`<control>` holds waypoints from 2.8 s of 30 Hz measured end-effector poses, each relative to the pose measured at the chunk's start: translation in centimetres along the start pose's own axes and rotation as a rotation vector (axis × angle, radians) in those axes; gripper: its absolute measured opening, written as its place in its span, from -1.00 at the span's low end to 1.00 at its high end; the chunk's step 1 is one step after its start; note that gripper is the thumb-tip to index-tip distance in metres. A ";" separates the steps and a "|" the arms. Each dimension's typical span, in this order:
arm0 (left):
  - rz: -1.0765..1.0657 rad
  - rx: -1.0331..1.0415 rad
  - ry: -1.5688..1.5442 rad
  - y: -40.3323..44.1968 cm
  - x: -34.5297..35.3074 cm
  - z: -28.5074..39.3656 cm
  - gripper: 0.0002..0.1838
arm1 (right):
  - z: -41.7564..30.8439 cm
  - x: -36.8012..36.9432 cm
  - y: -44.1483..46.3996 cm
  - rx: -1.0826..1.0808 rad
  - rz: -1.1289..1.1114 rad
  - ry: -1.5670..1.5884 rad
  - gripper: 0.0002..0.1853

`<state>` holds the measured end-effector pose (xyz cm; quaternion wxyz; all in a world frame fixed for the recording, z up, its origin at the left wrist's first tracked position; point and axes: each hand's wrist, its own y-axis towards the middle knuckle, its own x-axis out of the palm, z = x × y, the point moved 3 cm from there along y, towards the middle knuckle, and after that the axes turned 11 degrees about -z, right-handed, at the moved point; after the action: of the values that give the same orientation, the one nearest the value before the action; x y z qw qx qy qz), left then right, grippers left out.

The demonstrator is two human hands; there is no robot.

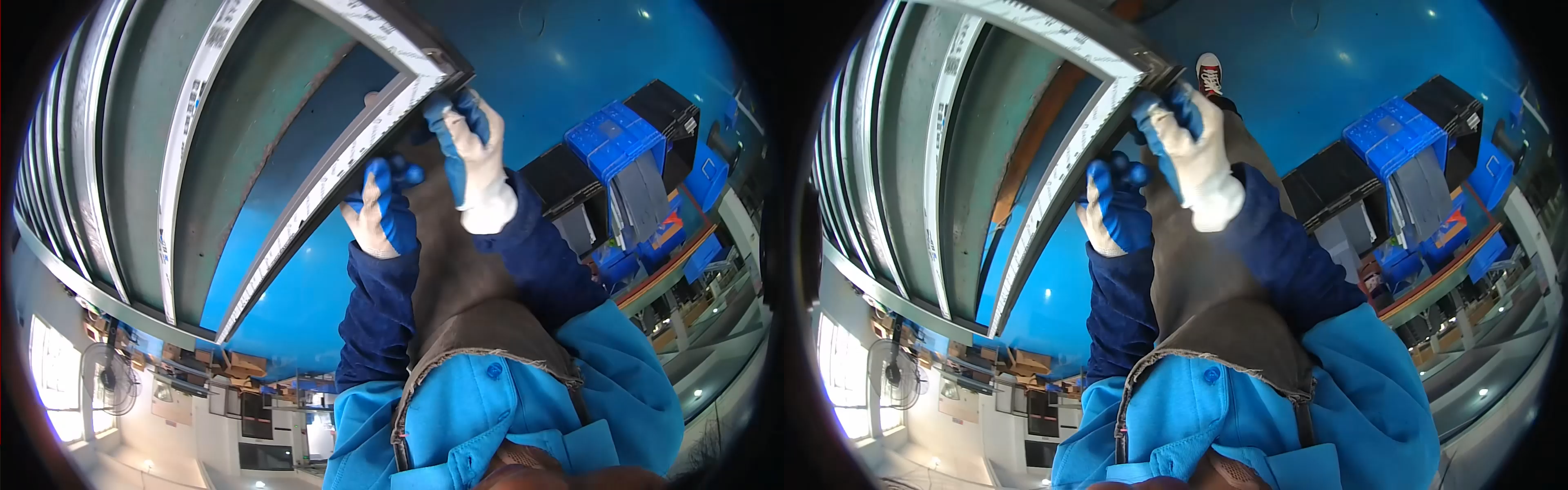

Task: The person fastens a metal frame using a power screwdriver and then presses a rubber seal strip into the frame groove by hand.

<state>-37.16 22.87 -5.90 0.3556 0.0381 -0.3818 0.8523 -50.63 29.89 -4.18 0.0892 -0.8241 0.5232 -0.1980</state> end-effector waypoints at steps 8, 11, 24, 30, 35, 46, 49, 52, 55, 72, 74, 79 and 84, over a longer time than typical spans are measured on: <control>-0.057 0.043 0.040 1.6 2.4 -0.1 -0.74 | -1.3 -1.3 0.8 0.043 -0.049 0.094 -0.79; -0.077 0.078 0.015 1.8 3.0 0.2 -0.74 | -2.2 -2.8 1.4 0.024 0.019 0.179 -0.78; -0.257 -0.049 -0.428 4.1 8.1 0.3 -0.70 | -7.4 -2.4 9.6 0.275 -0.562 -0.518 -0.69; -0.188 -0.066 -0.320 4.4 8.4 -0.2 -0.68 | -8.8 -1.0 9.5 0.246 -0.702 -1.176 -0.68; -0.150 -0.063 -0.262 4.3 8.6 0.1 -0.67 | -7.8 -2.3 10.3 0.307 -0.759 -1.007 -0.68; -0.175 -0.031 -0.471 5.0 9.6 -0.9 -0.66 | -6.7 -1.8 11.8 0.295 -0.826 -0.657 -0.81; -0.153 -0.015 -0.505 5.1 9.8 -1.5 -0.66 | -6.5 -1.5 11.5 0.256 -0.834 -0.745 -0.81; -0.143 0.007 -0.523 5.1 9.9 -1.5 -0.66 | -7.2 -1.8 11.9 0.174 -0.830 -0.827 -0.81; -0.062 -0.016 -0.413 5.1 9.8 -1.2 -0.64 | -7.1 -3.0 12.5 0.368 -0.901 -0.428 -0.83; 0.382 0.038 -0.191 4.4 12.4 -0.8 -0.47 | -8.6 -1.4 9.4 0.419 -0.701 -0.893 -0.69; 0.197 0.021 -0.294 4.2 12.3 0.0 -0.51 | -8.1 -2.0 8.8 0.410 -0.651 -0.775 -0.69; 0.089 0.174 -0.433 1.5 7.1 0.8 -0.61 | -8.5 -1.3 9.4 0.340 -0.663 -0.570 -0.68; 0.511 0.273 -0.320 -1.7 -0.9 1.5 -0.63 | -6.3 -0.8 10.0 0.198 -0.729 -0.640 -0.66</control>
<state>-35.72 22.09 -4.13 0.0575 0.1219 -0.3126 0.9403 -61.86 26.58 -2.21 0.2483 -0.9605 0.1258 -0.0021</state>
